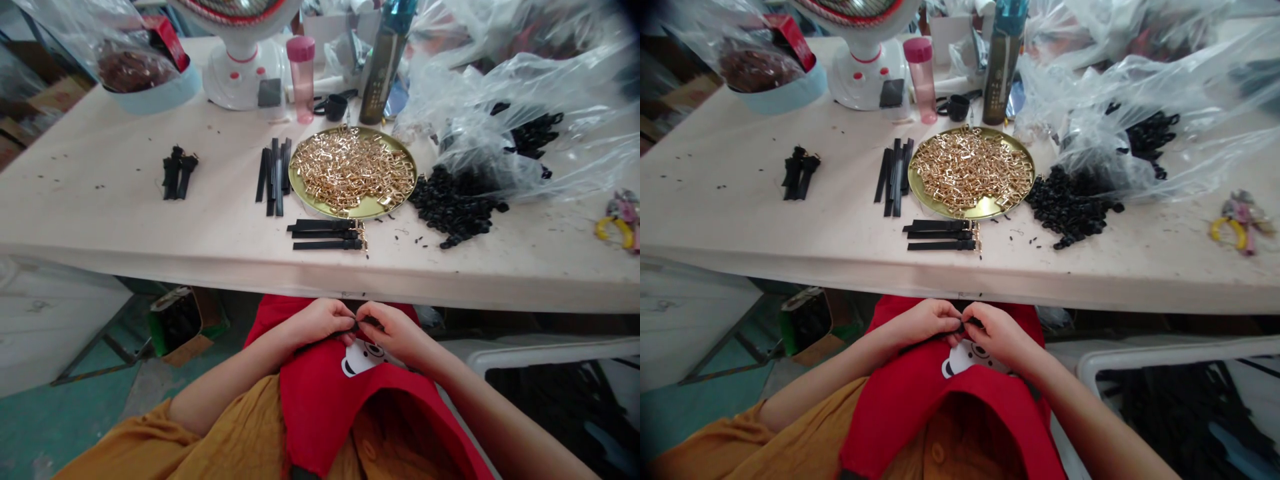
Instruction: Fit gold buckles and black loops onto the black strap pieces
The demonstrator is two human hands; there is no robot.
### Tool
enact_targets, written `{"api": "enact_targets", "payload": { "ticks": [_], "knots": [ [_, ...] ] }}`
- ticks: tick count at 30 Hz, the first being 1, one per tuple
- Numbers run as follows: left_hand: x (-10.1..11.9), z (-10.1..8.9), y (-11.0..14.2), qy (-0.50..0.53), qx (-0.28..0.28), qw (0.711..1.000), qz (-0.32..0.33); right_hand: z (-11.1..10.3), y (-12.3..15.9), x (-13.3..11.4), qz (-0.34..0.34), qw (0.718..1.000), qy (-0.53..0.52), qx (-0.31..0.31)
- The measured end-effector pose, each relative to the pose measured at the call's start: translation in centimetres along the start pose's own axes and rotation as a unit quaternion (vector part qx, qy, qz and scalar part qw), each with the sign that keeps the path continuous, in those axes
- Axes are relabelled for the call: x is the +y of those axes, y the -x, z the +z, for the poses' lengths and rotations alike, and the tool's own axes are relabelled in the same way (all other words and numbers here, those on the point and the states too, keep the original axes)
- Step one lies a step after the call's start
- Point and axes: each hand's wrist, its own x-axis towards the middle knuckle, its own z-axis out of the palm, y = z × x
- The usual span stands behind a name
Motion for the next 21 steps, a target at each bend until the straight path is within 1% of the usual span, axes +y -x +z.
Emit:
{"api": "enact_targets", "payload": {
  "ticks": [2,5,6,8,10,12,14,15,17,19,21],
  "knots": [
    [0.0,0.2,0.4,-0.007,-0.01,1.0,0.013,0.4,0.2,0.4,0.021,0.999,-0.032,0.004],
    [0.2,0.2,0.9,0.036,-0.025,0.999,0.025,0.9,0.2,0.9,0.068,0.99,-0.116,0.044],
    [0.3,0.2,0.9,0.042,-0.02,0.999,0.019,1.1,0.2,1.1,0.079,0.986,-0.141,0.046],
    [0.0,0.3,0.7,0.025,0.001,1.0,-0.002,1.4,0.3,1.4,0.087,0.981,-0.17,0.026],
    [-0.4,0.5,0.3,-0.014,0.018,1.0,-0.012,1.6,0.5,1.8,0.079,0.983,-0.168,0.0],
    [-0.9,0.8,-0.2,-0.048,0.018,0.999,-0.01,1.7,0.7,2.2,0.063,0.985,-0.157,-0.022],
    [-1.2,0.9,-0.5,-0.063,0.01,0.998,-0.005,1.8,0.9,2.5,0.056,0.986,-0.157,-0.028],
    [-1.3,0.8,-0.6,-0.057,0.005,0.998,-0.002,1.9,1.0,2.6,0.059,0.985,-0.162,-0.018],
    [-1.2,0.6,-0.7,-0.03,-0.006,1.0,-0.002,2.2,1.0,2.8,0.078,0.981,-0.179,0.021],
    [-1.1,0.0,-0.8,-0.003,-0.03,0.999,-0.021,2.7,1.0,2.9,0.101,0.972,-0.204,0.059],
    [-1.2,-0.5,-0.7,-0.008,-0.063,0.997,-0.048,3.3,1.1,3.1,0.109,0.964,-0.229,0.076]
  ]
}}
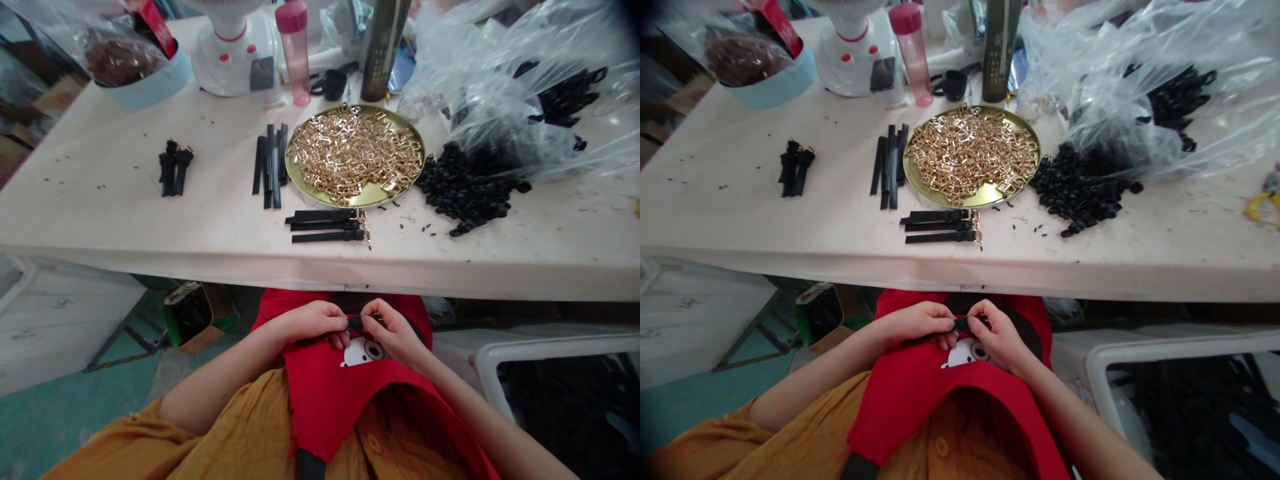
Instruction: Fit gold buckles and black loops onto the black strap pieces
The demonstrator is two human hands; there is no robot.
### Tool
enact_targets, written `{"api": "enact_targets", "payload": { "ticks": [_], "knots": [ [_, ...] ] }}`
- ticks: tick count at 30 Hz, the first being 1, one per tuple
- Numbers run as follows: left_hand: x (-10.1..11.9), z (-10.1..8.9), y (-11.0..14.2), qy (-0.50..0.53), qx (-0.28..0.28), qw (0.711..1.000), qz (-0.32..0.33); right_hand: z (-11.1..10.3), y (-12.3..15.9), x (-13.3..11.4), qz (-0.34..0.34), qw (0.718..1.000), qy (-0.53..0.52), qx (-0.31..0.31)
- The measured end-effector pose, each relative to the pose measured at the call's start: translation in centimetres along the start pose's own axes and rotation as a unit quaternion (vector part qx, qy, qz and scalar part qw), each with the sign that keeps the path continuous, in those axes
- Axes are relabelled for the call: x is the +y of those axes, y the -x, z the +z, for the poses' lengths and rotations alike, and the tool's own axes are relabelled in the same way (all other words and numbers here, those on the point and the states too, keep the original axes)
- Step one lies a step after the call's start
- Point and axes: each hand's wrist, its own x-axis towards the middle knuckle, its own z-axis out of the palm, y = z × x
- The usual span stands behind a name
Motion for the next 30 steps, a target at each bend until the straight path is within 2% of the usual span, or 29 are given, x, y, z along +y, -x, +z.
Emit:
{"api": "enact_targets", "payload": {
  "ticks": [2,4,7,9,13,17,22,27,30],
  "knots": [
    [-0.2,-0.2,0.1,-0.036,-0.013,0.999,-0.002,0.3,0.2,0.5,-0.005,1.0,-0.007,0.006],
    [-0.4,0.0,0.1,-0.073,0.005,0.997,0.017,0.4,0.4,1.1,-0.019,1.0,0.017,0.005],
    [-0.5,0.7,0.1,-0.114,0.033,0.993,0.025,0.2,0.9,1.7,-0.046,0.997,0.065,-0.024],
    [-0.5,1.1,0.2,-0.127,0.022,0.991,0.022,0.2,1.3,1.8,-0.072,0.993,0.078,-0.041],
    [-0.5,1.1,0.7,-0.166,0.013,0.986,0.024,0.9,1.7,1.7,-0.071,0.995,0.075,-0.012],
    [-0.9,1.1,1.2,-0.245,0.031,0.967,0.065,1.8,1.8,1.6,-0.075,0.988,0.131,0.045],
    [-1.0,2.3,1.4,-0.329,0.047,0.939,0.086,1.9,2.1,1.8,-0.124,0.979,0.161,0.011],
    [-0.2,2.7,2.0,-0.454,0.053,0.886,0.08,2.5,2.8,2.1,-0.104,0.985,0.135,0.021],
    [-0.2,2.5,2.2,-0.46,0.053,0.883,0.078,3.0,3.0,2.4,-0.078,0.985,0.138,0.061]
  ]
}}
